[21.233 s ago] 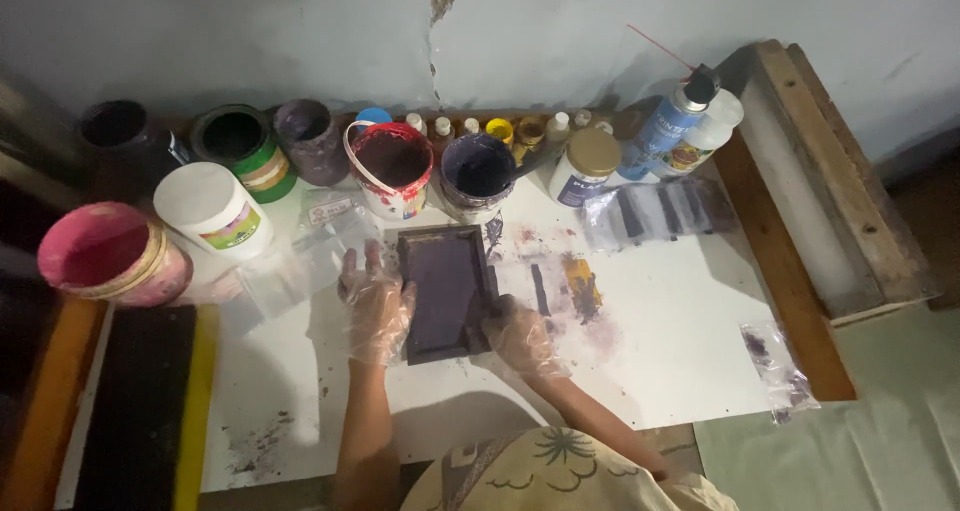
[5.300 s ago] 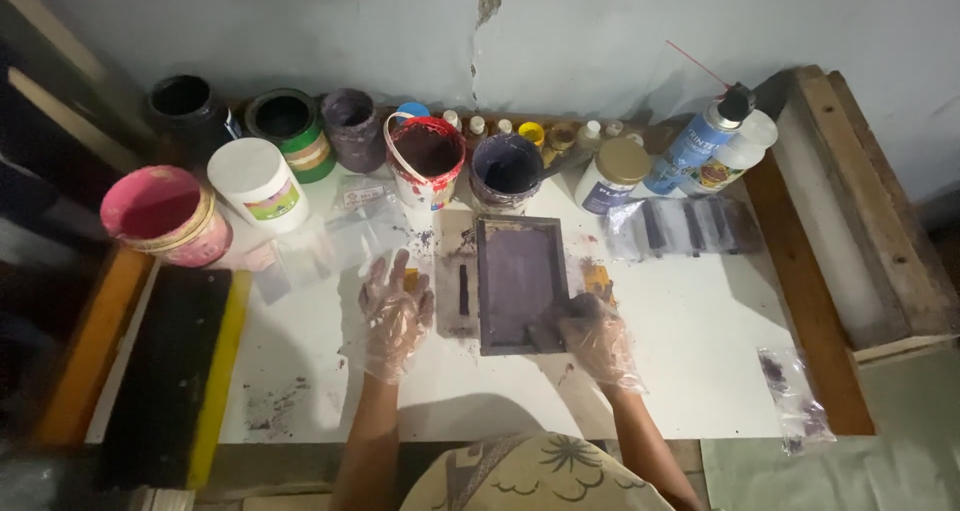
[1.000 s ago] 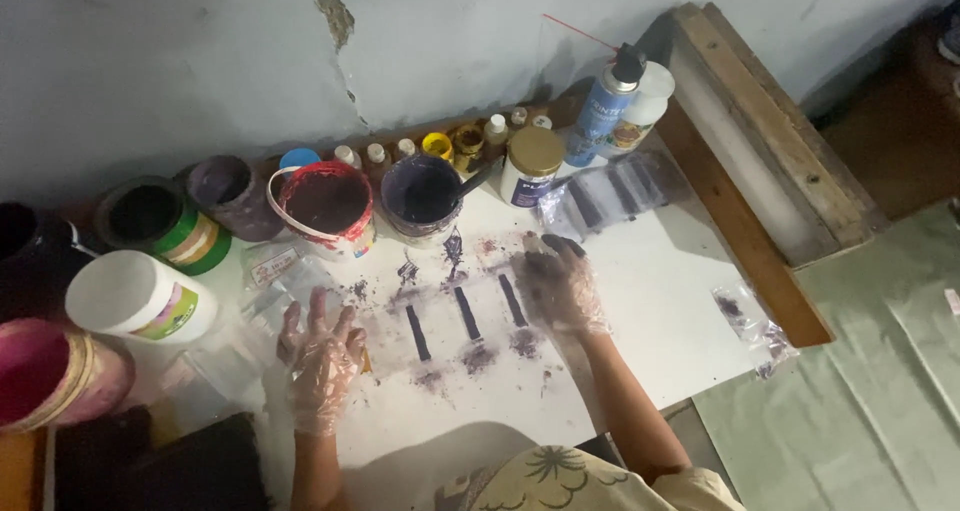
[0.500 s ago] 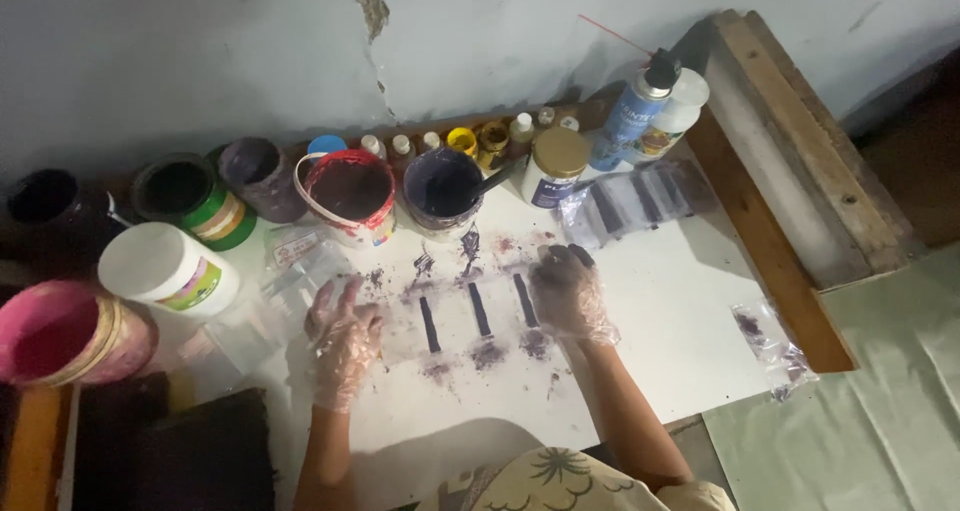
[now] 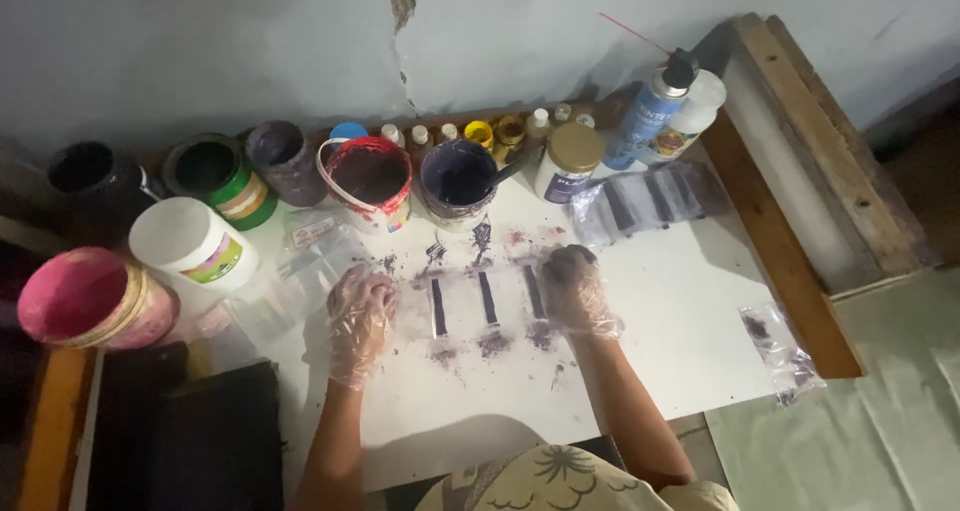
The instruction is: Applying and spreading ink onto a screen printing frame using a small squeegee tool.
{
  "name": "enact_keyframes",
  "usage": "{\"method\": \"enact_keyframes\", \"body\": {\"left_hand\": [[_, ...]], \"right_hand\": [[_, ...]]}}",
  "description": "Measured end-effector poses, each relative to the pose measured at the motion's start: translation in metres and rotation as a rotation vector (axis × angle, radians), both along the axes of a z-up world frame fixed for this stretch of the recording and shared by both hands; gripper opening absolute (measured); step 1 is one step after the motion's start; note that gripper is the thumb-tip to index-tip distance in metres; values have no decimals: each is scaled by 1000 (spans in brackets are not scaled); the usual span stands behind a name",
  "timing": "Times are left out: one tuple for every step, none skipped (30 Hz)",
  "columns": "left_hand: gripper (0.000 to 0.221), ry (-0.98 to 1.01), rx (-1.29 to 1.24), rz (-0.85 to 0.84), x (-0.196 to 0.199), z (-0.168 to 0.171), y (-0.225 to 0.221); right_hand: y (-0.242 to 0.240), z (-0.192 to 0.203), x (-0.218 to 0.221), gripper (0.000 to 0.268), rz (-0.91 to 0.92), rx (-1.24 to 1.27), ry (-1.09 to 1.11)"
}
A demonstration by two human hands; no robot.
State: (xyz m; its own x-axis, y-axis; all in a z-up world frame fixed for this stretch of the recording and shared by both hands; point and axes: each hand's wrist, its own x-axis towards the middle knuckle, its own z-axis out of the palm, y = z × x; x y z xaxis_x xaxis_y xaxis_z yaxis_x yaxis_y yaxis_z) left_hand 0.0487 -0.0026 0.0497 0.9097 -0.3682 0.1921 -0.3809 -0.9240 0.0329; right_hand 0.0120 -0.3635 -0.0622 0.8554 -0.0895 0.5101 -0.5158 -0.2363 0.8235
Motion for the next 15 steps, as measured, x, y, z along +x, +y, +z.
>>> {"method": "enact_keyframes", "body": {"left_hand": [[14,-25,-10,18,-2,1,0],[16,-50,-20,35,-3,1,0],[16,-51,-21,32,-2,-2,0],[15,-94,-16,17,-1,-5,0],[14,-135,-10,7,-1,-9,2],[14,-136,-10,7,2,-17,3],[13,-236,-39,-34,4,-24,5],[12,-336,-68,-76,7,-32,6],[12,-337,-67,-75,10,-36,6],[11,-450,-135,-121,12,-41,7],[11,-564,-203,-168,15,-45,7],[11,-565,-203,-168,17,-49,8],[11,-612,-128,-141,19,-53,9],[12,-658,-52,-114,21,-57,10],[12,-659,-53,-115,17,-51,8]], "right_hand": [[-9,0,-5,21,475,774,-195],[-17,0,-10,25,953,1545,-394],[-14,7,-14,25,952,1542,-397],[-11,14,-17,22,970,1529,-392],[-7,21,-21,19,991,1519,-384],[-4,29,-24,19,992,1518,-384],[-1,37,-27,15,1022,1503,-371],[3,46,-30,12,1052,1487,-358],[4,53,-30,12,1053,1488,-358],[4,60,-29,14,1050,1477,-397],[5,68,-29,15,1046,1464,-437],[-1,55,-25,15,1047,1464,-438],[-7,42,-21,13,1030,1457,-445],[-13,30,-17,11,1014,1449,-451],[-15,32,-18,11,1014,1448,-453]]}}
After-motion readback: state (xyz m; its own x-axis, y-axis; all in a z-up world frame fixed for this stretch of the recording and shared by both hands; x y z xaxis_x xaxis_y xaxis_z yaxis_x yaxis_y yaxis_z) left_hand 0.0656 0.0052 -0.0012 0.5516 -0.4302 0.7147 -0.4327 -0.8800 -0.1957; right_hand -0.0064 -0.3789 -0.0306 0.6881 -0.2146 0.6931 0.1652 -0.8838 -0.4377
